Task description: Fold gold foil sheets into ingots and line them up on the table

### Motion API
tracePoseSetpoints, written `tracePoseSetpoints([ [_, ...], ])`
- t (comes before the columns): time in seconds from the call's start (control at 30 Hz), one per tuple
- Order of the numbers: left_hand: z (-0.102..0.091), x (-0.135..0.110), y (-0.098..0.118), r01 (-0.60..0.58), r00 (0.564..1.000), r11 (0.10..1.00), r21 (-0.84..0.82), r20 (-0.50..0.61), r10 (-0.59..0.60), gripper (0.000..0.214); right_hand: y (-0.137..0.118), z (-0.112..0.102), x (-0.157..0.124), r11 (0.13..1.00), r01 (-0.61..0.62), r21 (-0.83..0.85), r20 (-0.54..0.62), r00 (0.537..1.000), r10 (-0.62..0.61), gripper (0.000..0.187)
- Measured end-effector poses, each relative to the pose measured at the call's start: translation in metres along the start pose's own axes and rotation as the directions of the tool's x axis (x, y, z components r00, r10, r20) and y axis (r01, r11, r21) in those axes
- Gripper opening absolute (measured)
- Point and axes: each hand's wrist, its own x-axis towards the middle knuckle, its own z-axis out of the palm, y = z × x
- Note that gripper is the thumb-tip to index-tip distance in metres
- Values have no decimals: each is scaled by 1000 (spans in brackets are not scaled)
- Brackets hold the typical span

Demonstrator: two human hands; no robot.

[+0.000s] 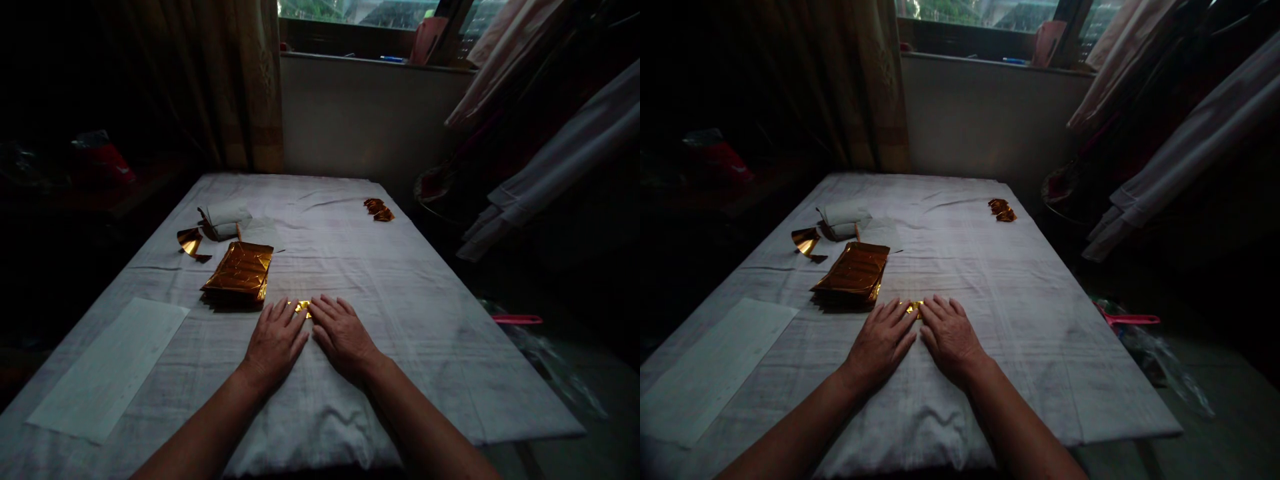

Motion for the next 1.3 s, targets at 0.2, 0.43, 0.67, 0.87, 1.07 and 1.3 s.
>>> tracePoseSetpoints([
  [0.2, 3, -4, -2, 4, 1000, 1000, 2, 24, -4, 42, 11, -17, -13, 999, 38, -32, 199, 979, -31, 58],
  [0.43, -1, -4, -3, -13, 998, 1000, 16, 62, 12, 39, 25, -19, -9, 997, -17, -69, 191, 981, 30, 57],
  [0.67, -4, -2, -7, -35, 996, 999, 23, 83, 33, 41, 13, -16, -12, 997, 29, -75, 164, 986, -16, 62],
  [0.87, -6, -1, -7, -35, 995, 999, 23, 95, 33, 43, 12, -16, -13, 998, 68, 8, 230, 971, -68, 60],
  [1.07, -10, -1, -6, -32, 995, 999, -6, 90, 32, 40, 23, -17, -9, 998, -43, -45, 187, 981, 51, 59],
  [1.3, -10, 19, 15, 4, 999, 1000, -28, 53, -2, 24, 22, -14, -10, 998, -32, -57, 166, 985, 41, 60],
])
